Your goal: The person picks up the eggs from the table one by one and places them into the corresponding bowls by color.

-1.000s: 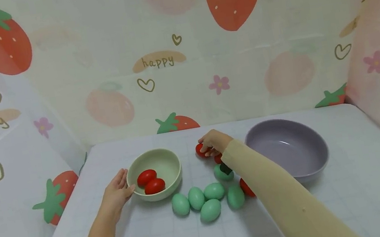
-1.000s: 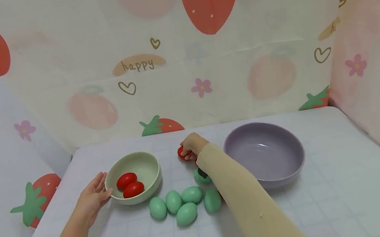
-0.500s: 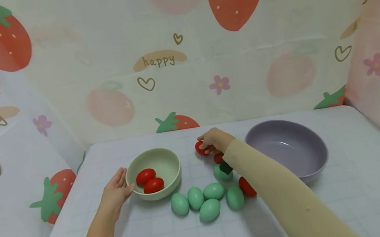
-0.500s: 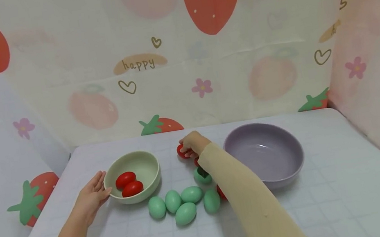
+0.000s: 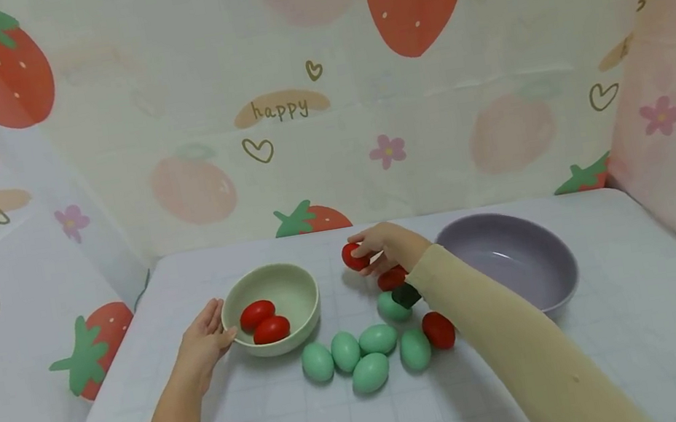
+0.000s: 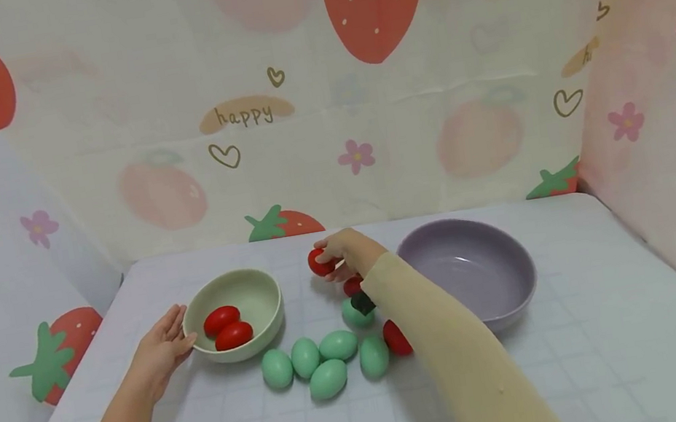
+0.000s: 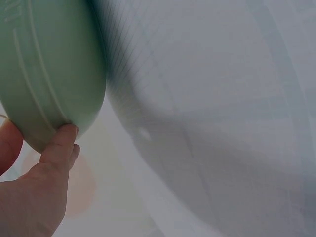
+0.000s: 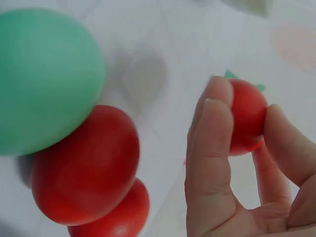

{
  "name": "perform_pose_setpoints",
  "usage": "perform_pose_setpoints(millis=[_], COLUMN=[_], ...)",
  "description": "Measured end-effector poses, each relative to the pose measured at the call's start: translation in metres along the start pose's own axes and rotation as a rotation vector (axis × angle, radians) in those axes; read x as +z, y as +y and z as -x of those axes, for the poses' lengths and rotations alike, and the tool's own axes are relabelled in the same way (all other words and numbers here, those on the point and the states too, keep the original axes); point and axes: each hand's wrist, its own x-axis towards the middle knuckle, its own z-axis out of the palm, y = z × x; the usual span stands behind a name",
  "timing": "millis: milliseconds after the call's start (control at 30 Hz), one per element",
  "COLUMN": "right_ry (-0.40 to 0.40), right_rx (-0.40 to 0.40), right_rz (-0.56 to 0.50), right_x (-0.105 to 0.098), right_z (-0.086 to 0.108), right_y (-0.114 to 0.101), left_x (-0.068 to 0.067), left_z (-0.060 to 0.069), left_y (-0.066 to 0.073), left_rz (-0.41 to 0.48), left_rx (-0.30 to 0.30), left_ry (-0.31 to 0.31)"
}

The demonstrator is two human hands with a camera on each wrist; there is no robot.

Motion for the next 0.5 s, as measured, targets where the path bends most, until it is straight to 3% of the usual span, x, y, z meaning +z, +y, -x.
perform_pose_setpoints(millis=[500], right_ry=[-0.035], right_rx=[-0.054], right_rz=[-0.03], right_x=[-0.002], right_z=[0.018], right_y=[-0.004], left_x=[0.001], left_z=[-0.001], left_y=[0.002], left_rz=[-0.006], left_rx=[-0.005], left_ry=[0.011])
